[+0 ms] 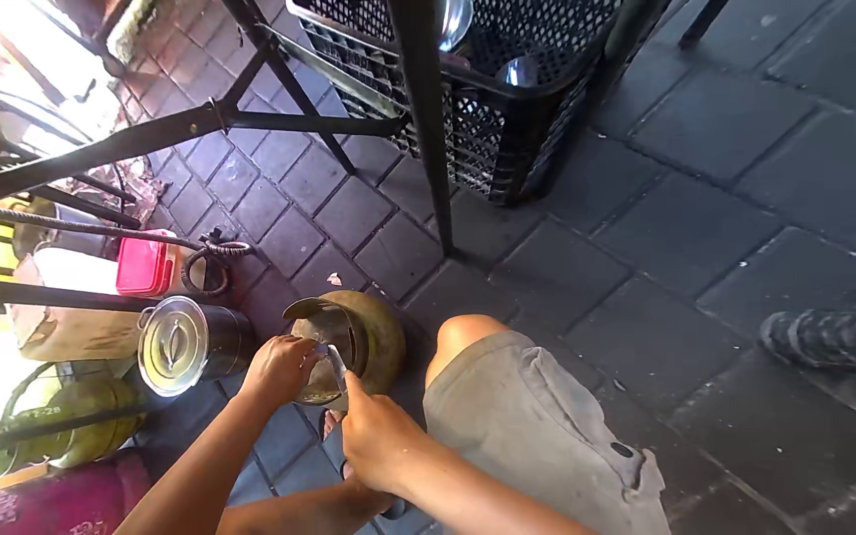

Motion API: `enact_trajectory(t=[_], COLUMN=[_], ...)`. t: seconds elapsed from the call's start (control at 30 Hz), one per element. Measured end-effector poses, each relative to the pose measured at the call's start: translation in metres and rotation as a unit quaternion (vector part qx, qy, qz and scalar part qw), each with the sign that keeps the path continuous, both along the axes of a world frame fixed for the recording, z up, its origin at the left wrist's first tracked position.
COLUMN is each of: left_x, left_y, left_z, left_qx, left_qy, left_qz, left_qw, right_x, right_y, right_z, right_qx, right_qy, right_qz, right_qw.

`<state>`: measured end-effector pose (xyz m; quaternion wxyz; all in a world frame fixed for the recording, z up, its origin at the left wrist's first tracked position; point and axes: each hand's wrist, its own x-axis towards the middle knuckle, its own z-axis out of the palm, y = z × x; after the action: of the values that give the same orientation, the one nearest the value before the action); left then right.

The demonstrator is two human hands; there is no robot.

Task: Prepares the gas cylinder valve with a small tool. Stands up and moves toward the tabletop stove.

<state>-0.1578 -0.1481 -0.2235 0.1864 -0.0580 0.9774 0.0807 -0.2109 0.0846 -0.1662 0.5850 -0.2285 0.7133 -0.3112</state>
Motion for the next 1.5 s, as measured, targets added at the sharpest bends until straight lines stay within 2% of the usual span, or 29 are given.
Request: enact_trajectory(t=[0.27,0.53,1.23,1.5], left_x=[0.004,-0.001,-0.005,-0.013], left_y=[0.002,0.003,-0.001,-0.002], left_z=[-0.005,-0.002,-0.001,0.002], left_qx=[-0.006,-0.017,-0.012,0.011], left_qy=[0.025,-0.003,-0.024,-0.053], left_qz=[0.000,0.013,0.007,0.026], left_qw=[1.000,1.000,1.000,0.998], right_x=[0.005,0.005,0.002,0.006], right_y=[0.009,0.008,0.007,-0.010], right_z=[0.001,0.013,0.005,0.017], right_qx=[0.006,0.041,0.021,0.039], right_qy=[0.030,0.068,0.058,0.109], right_qz=[0.032,0.058,0.024,0.072], right_qw=[0.999,0.995,0.998,0.991])
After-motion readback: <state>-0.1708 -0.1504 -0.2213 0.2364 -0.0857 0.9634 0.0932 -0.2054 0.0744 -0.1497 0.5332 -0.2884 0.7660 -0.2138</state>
